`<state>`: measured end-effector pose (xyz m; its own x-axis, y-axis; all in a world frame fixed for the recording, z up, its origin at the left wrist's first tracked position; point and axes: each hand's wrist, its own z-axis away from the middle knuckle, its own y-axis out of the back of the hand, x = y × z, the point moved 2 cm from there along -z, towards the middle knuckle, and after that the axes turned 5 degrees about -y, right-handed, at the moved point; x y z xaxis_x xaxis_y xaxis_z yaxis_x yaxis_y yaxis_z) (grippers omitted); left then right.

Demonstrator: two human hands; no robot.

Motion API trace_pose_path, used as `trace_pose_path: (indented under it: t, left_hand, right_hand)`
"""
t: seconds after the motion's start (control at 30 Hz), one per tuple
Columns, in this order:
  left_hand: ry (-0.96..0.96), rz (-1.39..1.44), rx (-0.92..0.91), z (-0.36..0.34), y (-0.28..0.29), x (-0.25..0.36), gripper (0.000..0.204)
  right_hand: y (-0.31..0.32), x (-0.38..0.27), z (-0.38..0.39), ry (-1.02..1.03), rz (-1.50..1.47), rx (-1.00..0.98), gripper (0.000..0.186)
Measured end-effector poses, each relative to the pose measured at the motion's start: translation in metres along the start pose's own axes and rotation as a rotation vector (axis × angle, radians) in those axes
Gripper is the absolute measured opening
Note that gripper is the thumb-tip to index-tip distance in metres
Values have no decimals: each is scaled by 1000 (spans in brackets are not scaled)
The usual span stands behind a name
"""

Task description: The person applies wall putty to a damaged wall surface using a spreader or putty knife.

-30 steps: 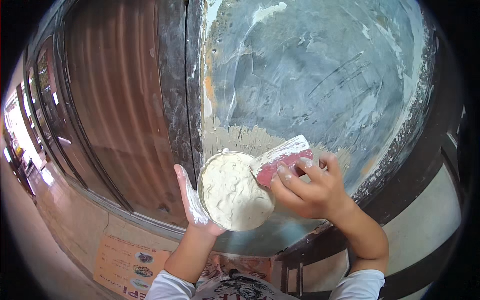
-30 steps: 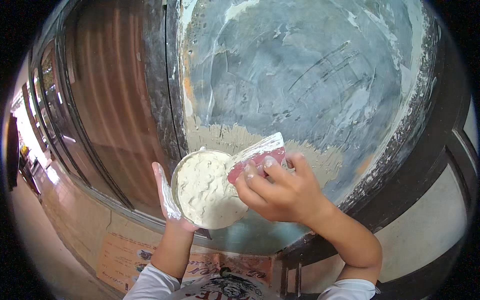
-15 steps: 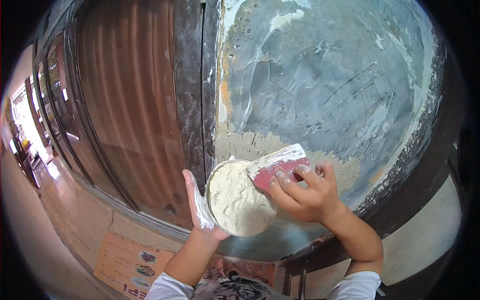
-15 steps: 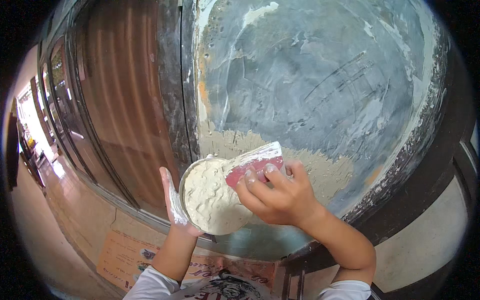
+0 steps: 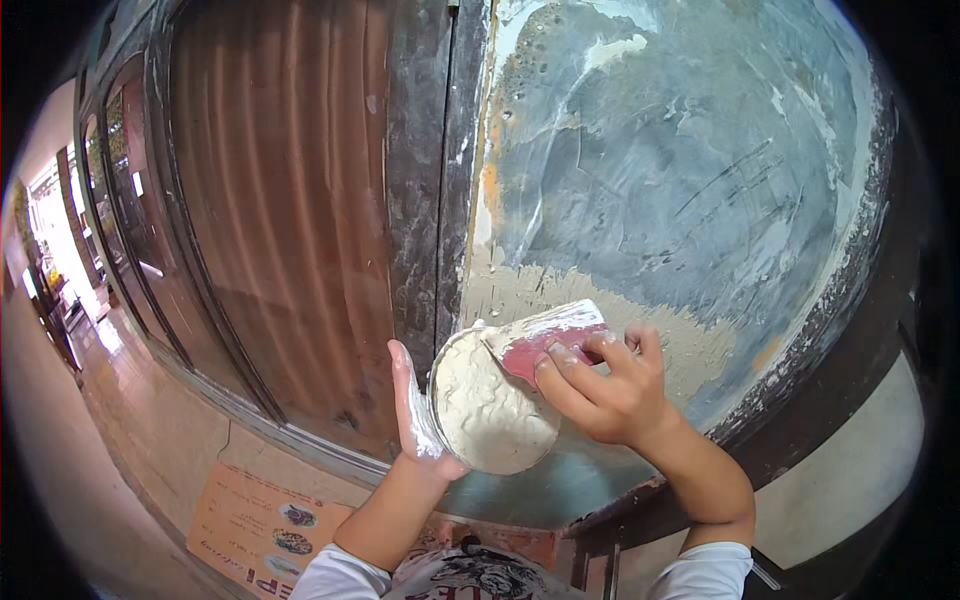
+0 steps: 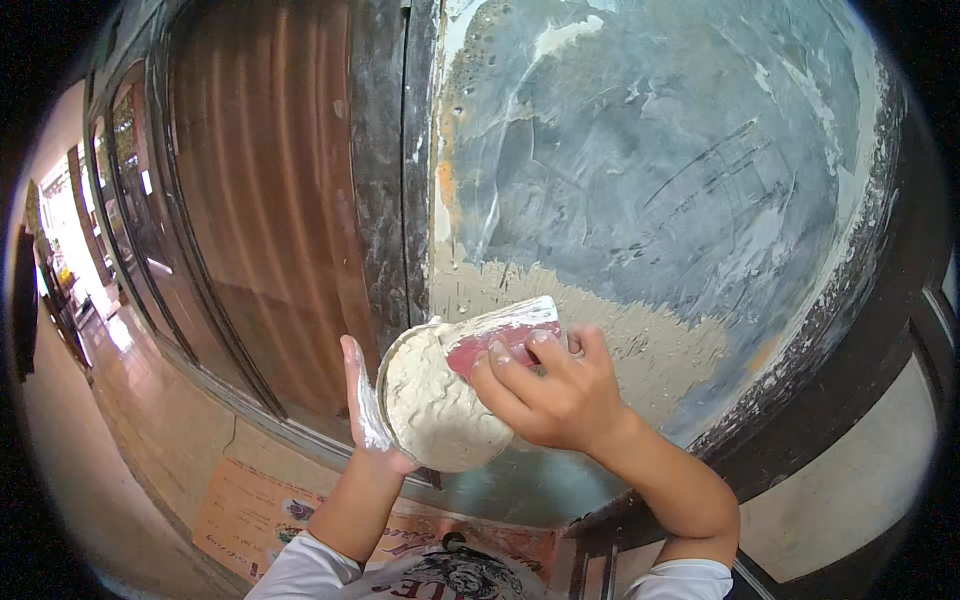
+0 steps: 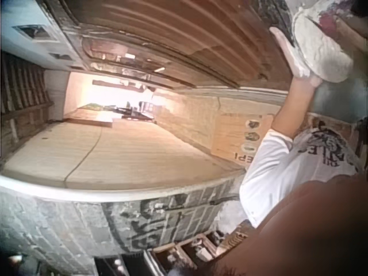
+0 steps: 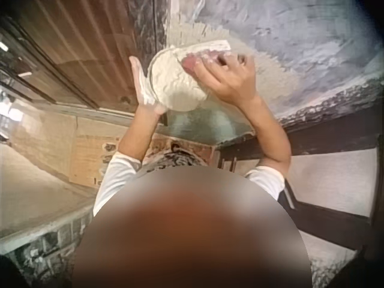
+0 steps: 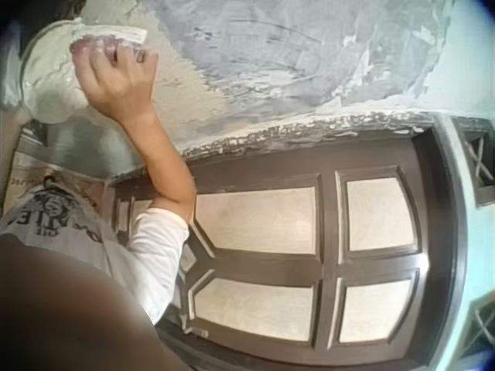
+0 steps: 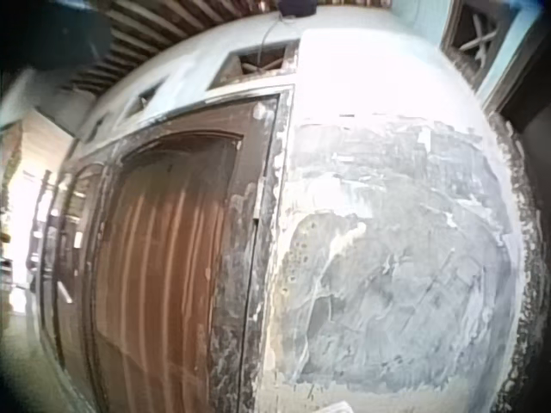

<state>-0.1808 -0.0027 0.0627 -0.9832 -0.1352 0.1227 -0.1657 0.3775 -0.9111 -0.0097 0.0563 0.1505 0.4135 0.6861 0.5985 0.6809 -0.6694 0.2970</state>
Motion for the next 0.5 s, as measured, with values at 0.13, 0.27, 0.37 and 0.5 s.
trace_pose_path:
  t: [0.13, 0.27, 0.37, 0.5]
  left_hand:
    - [3, -105, -1, 4, 1, 8, 104]
    - [14, -41, 24, 7, 1, 14, 105]
    - [16, -175, 104, 7, 3, 15, 102]
    - [37, -173, 108, 10, 7, 20, 102]
  right_hand:
    - [-4, -8, -2, 5, -7, 7, 17]
    - [-6, -18, -6, 0, -27, 26, 18]
    - [-7, -25, -8, -28, -53, -48, 20]
    - [-13, -23, -16, -49, -46, -32, 20]
